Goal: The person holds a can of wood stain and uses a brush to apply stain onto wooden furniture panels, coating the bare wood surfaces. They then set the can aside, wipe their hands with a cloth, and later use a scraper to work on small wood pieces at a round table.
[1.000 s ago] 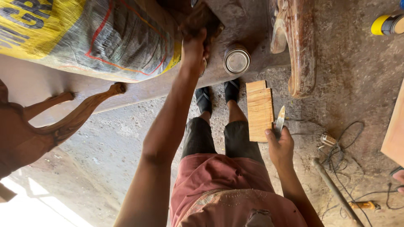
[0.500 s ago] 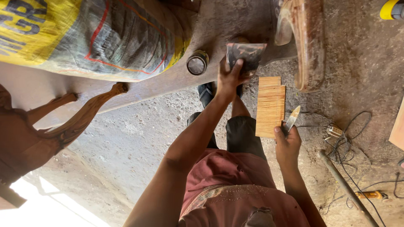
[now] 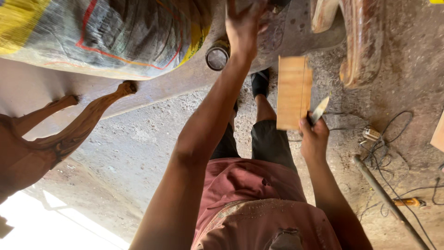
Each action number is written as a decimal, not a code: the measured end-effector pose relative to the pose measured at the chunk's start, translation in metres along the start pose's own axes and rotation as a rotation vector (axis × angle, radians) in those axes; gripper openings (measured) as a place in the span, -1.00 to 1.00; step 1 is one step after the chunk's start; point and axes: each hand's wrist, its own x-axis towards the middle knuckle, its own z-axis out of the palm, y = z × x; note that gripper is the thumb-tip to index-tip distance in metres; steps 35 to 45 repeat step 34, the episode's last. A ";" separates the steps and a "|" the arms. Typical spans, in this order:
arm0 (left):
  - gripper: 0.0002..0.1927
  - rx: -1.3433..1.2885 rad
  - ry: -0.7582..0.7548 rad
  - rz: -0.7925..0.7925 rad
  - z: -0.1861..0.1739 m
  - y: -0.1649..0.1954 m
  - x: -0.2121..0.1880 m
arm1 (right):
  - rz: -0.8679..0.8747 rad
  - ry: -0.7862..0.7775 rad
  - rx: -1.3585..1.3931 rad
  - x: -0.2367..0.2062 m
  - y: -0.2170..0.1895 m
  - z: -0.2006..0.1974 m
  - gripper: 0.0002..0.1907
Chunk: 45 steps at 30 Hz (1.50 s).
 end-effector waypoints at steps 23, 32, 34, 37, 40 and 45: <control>-0.45 0.884 -0.162 0.360 -0.187 -0.127 -0.179 | -0.019 0.010 0.159 -0.030 0.126 0.051 -0.77; -0.51 1.658 -0.879 0.742 -0.292 -0.260 -0.361 | -0.185 -0.018 -0.547 -0.125 0.227 0.012 -0.75; -0.52 1.697 -0.914 0.719 -0.328 -0.279 -0.416 | -0.339 -0.026 -0.536 -0.195 0.251 -0.007 -0.78; -0.52 1.697 -0.914 0.719 -0.328 -0.279 -0.416 | -0.339 -0.026 -0.536 -0.195 0.251 -0.007 -0.78; -0.52 1.697 -0.914 0.719 -0.328 -0.279 -0.416 | -0.339 -0.026 -0.536 -0.195 0.251 -0.007 -0.78; -0.52 1.697 -0.914 0.719 -0.328 -0.279 -0.416 | -0.339 -0.026 -0.536 -0.195 0.251 -0.007 -0.78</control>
